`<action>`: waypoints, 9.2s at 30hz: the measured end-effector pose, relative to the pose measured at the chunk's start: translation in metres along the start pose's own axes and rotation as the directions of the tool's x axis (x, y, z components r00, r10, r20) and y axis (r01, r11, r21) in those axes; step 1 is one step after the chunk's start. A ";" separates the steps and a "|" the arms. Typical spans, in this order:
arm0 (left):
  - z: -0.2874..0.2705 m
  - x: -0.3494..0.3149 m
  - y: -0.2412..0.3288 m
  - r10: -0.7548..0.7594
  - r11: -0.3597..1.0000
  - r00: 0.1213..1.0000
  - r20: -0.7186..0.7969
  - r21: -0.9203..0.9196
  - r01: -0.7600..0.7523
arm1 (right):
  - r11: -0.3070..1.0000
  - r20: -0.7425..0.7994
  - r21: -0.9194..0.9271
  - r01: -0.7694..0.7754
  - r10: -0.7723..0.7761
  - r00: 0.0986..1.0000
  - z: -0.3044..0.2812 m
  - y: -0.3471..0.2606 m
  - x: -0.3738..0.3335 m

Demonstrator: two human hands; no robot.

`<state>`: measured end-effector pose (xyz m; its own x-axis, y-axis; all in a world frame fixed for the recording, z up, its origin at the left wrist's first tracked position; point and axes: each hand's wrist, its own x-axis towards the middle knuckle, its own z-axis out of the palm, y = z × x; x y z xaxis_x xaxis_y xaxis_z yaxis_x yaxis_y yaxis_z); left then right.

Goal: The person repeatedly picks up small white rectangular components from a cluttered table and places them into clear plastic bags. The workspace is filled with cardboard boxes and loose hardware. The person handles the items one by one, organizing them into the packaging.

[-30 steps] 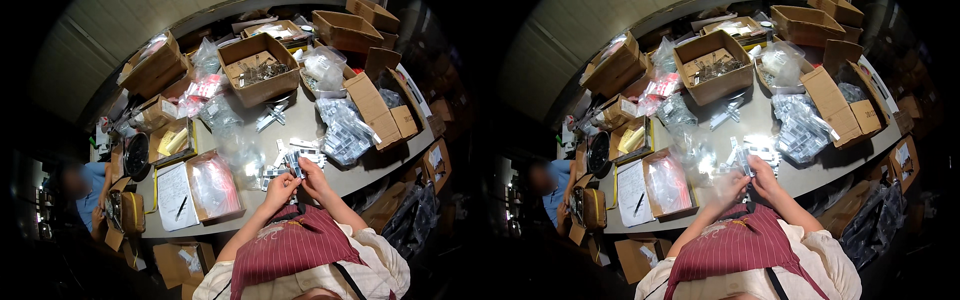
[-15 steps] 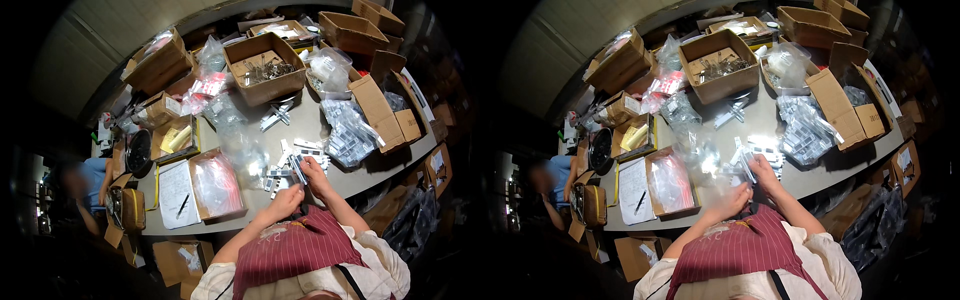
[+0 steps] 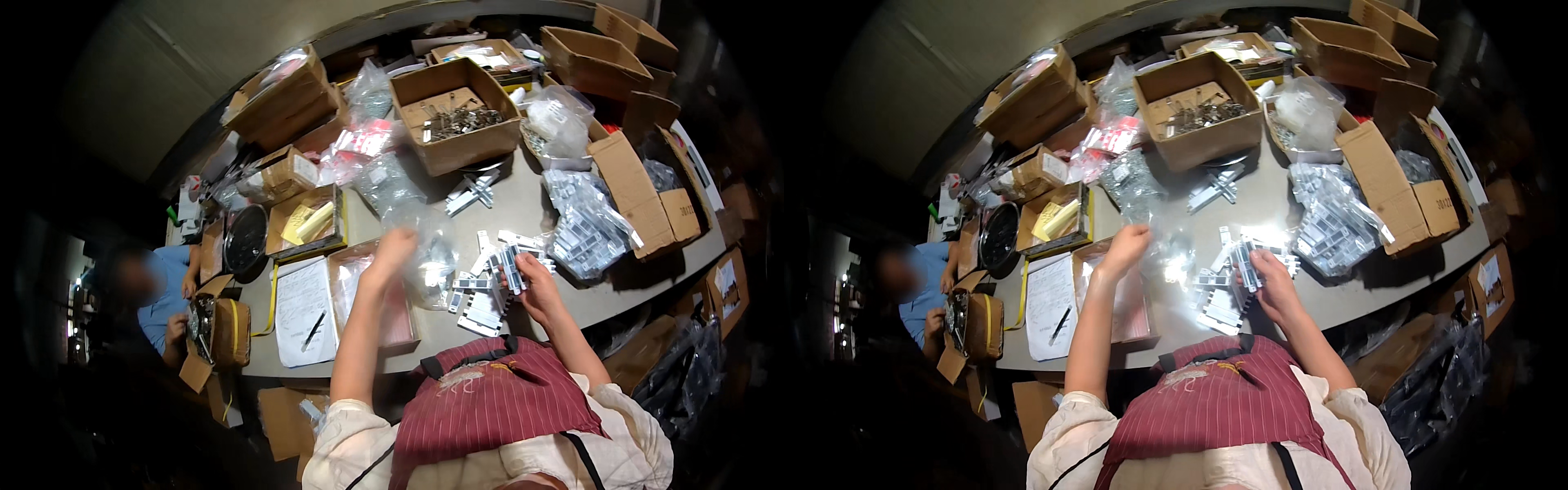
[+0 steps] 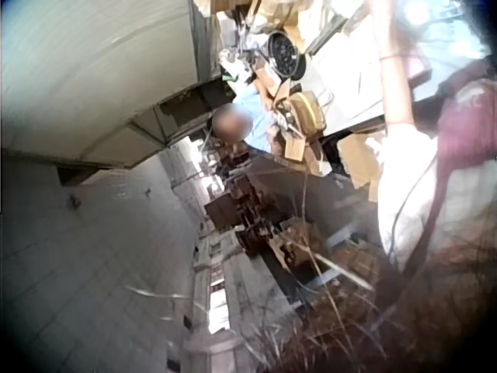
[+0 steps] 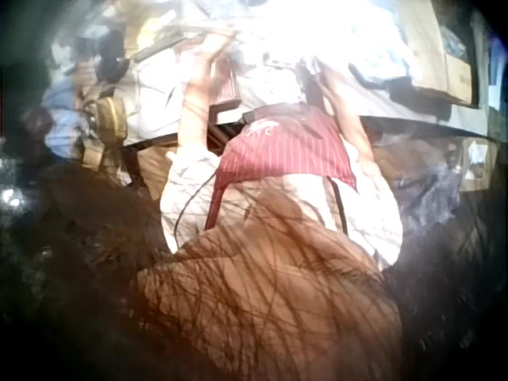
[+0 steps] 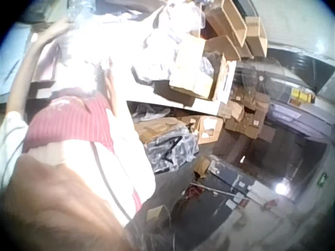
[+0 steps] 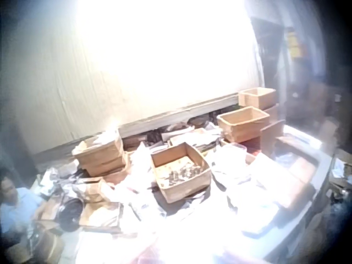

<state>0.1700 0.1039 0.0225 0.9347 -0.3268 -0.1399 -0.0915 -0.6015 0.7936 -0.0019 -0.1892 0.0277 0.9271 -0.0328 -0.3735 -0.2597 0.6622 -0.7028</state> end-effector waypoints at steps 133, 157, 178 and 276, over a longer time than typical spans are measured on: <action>0.054 -0.086 0.152 0.571 0.821 0.767 -0.294 0.218 -0.528 | 0.966 0.401 -0.260 0.008 0.100 0.911 0.035 -0.046 0.016; 0.045 -0.099 0.147 0.650 0.756 0.757 -0.064 0.152 -0.637 | 0.823 0.517 -0.491 -0.285 0.539 0.665 0.020 -0.051 -0.008; 0.024 -0.134 0.128 0.273 0.449 0.950 0.148 -0.893 0.010 | 0.951 0.480 -0.085 -0.299 0.302 0.824 0.040 -0.036 -0.009; 0.000 -0.057 0.078 -0.009 0.942 0.979 0.204 0.329 -0.060 | -0.103 0.440 -0.897 0.431 -0.092 0.893 -0.013 -0.049 0.167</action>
<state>0.1098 0.0758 0.0921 0.8460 -0.4628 -0.2647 -0.2550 -0.7872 0.5616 0.1621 -0.2368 -0.0081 0.9711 0.2388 -0.0026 0.1836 -0.7537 -0.6311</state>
